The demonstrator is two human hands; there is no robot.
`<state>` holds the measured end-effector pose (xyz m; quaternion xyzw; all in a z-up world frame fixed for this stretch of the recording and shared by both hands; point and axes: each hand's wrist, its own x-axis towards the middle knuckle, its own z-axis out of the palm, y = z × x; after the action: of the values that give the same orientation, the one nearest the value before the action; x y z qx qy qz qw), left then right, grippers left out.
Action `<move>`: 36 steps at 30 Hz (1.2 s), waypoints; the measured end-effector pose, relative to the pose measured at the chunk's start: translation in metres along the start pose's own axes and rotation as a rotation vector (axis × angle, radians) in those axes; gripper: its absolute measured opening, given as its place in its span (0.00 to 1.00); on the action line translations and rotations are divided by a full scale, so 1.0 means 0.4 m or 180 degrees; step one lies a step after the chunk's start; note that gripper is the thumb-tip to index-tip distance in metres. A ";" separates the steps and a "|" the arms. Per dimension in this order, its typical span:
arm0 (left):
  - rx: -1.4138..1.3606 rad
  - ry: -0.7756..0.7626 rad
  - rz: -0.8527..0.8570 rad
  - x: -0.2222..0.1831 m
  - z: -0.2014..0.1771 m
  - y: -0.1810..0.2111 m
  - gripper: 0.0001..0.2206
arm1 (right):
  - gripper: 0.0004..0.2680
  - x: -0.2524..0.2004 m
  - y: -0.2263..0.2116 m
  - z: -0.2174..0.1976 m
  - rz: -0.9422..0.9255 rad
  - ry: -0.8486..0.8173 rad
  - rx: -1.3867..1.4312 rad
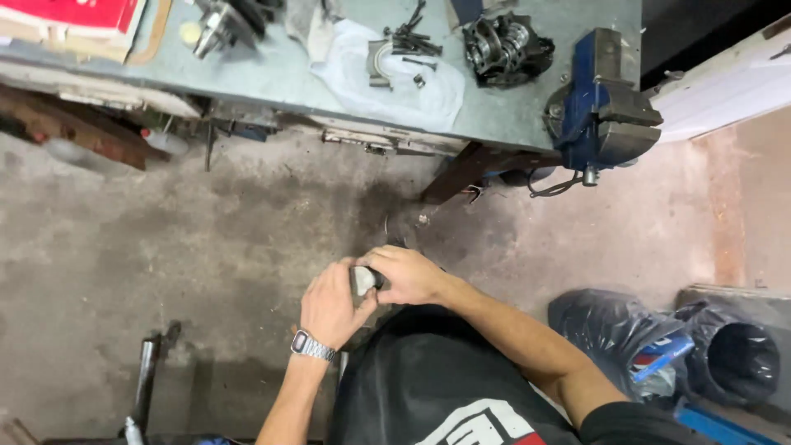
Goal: Assembling an engine block by installing the crankshaft and applying lubrication
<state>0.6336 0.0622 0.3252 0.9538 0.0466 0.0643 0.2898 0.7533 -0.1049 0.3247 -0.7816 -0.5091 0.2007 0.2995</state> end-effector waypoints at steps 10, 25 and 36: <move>0.0398 -0.0107 0.1487 0.472 0.135 0.054 0.29 | 0.28 0.020 0.416 -0.129 0.0332 0.1183 0.0241; 0.0605 -0.1716 -0.1458 0.523 0.280 -0.171 0.31 | 0.25 0.161 0.726 -0.334 0.0971 0.3311 -0.0611; 0.0015 -0.1782 -0.2833 0.383 0.207 -0.265 0.25 | 0.27 0.159 0.670 -0.361 0.1031 0.2662 -0.0783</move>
<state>0.7917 0.1241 0.2124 0.8230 0.3682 -0.3225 0.2883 1.0492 -0.1659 0.2510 -0.8945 -0.2360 -0.1494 0.3490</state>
